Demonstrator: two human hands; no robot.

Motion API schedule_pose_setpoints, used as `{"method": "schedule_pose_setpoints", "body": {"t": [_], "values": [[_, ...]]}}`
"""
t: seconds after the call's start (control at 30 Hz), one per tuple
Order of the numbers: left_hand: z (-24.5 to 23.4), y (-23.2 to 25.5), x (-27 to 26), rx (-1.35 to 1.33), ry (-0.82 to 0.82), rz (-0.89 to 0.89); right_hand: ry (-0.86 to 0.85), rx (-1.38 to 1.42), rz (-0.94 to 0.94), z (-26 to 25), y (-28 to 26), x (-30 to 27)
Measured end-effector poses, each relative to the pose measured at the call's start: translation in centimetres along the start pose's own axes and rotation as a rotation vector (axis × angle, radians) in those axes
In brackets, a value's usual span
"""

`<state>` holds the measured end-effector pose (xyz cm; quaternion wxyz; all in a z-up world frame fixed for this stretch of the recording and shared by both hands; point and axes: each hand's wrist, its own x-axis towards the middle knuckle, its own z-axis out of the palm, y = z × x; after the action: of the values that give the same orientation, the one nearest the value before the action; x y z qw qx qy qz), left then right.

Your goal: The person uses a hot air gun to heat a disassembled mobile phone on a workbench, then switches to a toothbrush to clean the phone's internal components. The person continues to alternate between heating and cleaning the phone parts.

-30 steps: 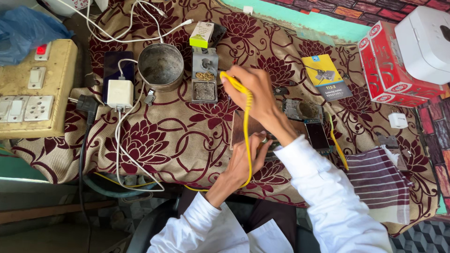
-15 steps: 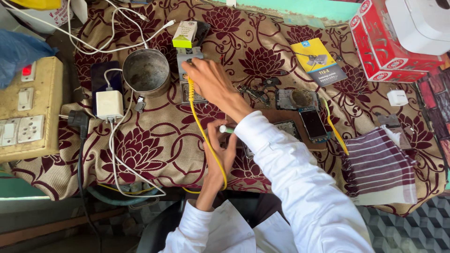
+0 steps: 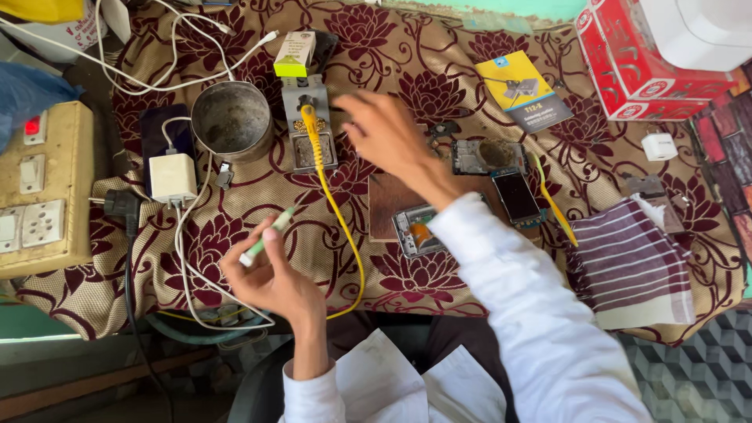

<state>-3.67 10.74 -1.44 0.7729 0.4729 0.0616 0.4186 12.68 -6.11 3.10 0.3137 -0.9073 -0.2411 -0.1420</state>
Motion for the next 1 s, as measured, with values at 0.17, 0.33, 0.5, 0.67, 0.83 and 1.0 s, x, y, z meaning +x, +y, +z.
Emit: {"method": "schedule_pose_setpoints", "body": {"t": [0.17,0.33,0.5,0.67,0.83,1.0], "values": [[1.2,1.8,-3.2,0.096,-0.249,0.207,0.237,0.06,-0.003,-7.8,0.6,-6.9],[3.5,-0.3,-6.6,0.315,-0.62,0.2,0.063,-0.006,0.1,-13.2,1.0,-15.8],[4.4,-4.4,-6.0,0.385,-0.736,0.214,0.231,-0.368,0.313,-16.6,4.1,-24.5],[4.8,-6.4,-4.4,0.636,-0.813,0.219,0.122,-0.351,0.617,-17.1,8.0,-30.5],[5.7,-5.7,-4.2,0.667,-0.862,0.281,0.097,-0.215,0.717,-15.3,10.4,-32.2],[5.8,-4.1,-4.2,0.612,-0.826,0.403,0.208,-0.233,0.733,-14.4,11.1,-31.9]]}}
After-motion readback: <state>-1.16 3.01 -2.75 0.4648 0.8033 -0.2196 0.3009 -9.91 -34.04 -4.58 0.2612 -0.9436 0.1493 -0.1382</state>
